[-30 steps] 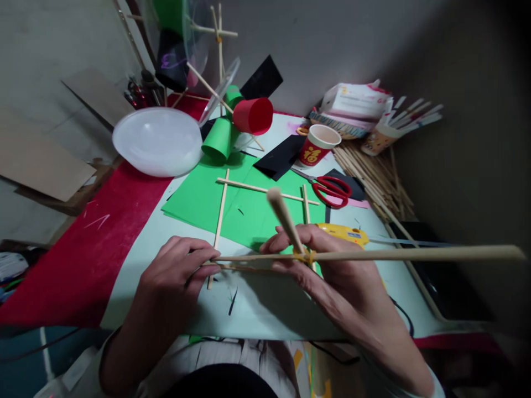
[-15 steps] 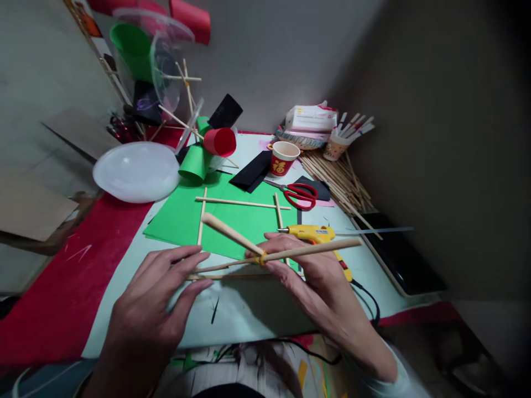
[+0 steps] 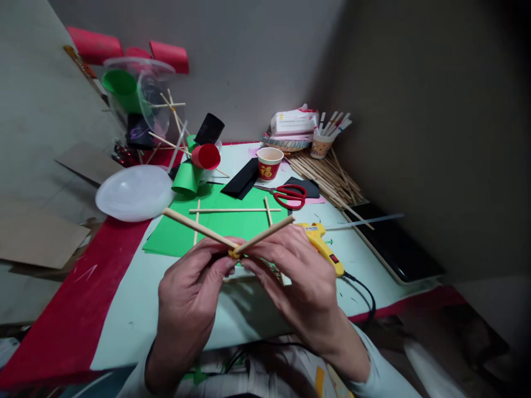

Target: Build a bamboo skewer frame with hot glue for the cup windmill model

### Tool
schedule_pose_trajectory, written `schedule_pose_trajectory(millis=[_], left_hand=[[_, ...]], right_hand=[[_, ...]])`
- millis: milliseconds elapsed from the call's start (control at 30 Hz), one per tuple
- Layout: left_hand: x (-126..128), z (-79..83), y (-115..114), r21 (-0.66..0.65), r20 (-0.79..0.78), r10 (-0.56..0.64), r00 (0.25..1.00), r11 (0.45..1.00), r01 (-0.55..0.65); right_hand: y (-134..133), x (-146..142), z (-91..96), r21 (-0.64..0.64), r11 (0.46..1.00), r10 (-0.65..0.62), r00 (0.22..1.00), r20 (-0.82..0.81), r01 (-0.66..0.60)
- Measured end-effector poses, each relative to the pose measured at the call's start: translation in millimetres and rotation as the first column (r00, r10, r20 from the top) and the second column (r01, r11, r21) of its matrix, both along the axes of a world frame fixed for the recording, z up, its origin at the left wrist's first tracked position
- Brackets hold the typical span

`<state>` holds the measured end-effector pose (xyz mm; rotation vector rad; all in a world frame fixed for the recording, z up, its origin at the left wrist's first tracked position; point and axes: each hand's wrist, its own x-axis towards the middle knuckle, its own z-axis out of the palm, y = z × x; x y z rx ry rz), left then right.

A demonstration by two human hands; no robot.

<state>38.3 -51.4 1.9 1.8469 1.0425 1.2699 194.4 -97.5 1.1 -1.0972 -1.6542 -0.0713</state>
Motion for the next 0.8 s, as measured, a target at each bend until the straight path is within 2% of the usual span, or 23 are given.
schedule_pose_trajectory(millis=[167,333,667,800], left_hand=[[0.5,-3.1,2.9,0.027,-0.013,0.064,0.998,0.998,-0.063],[2.1,1.9,2.3,0.065,-0.049,0.055,0.997,0.997,-0.052],[0.0,-2.7,1.1,0.110,-0.093,-0.009,0.996,0.994,0.019],[-0.4,-4.0,1.1,0.123,-0.071,-0.027,0.997,0.992,0.036]], right_hand=[[1.1,-4.9,-8.6,0.153,0.980,-0.149,0.977,0.151,0.126],[1.8,-0.8,-7.4,0.245,0.966,-0.147,0.958,0.246,0.085],[-8.1,6.3,0.1,0.200,0.978,-0.115,0.942,0.315,0.053],[-2.9,5.5,-0.8,0.292,0.954,-0.164,0.933,0.319,0.067]])
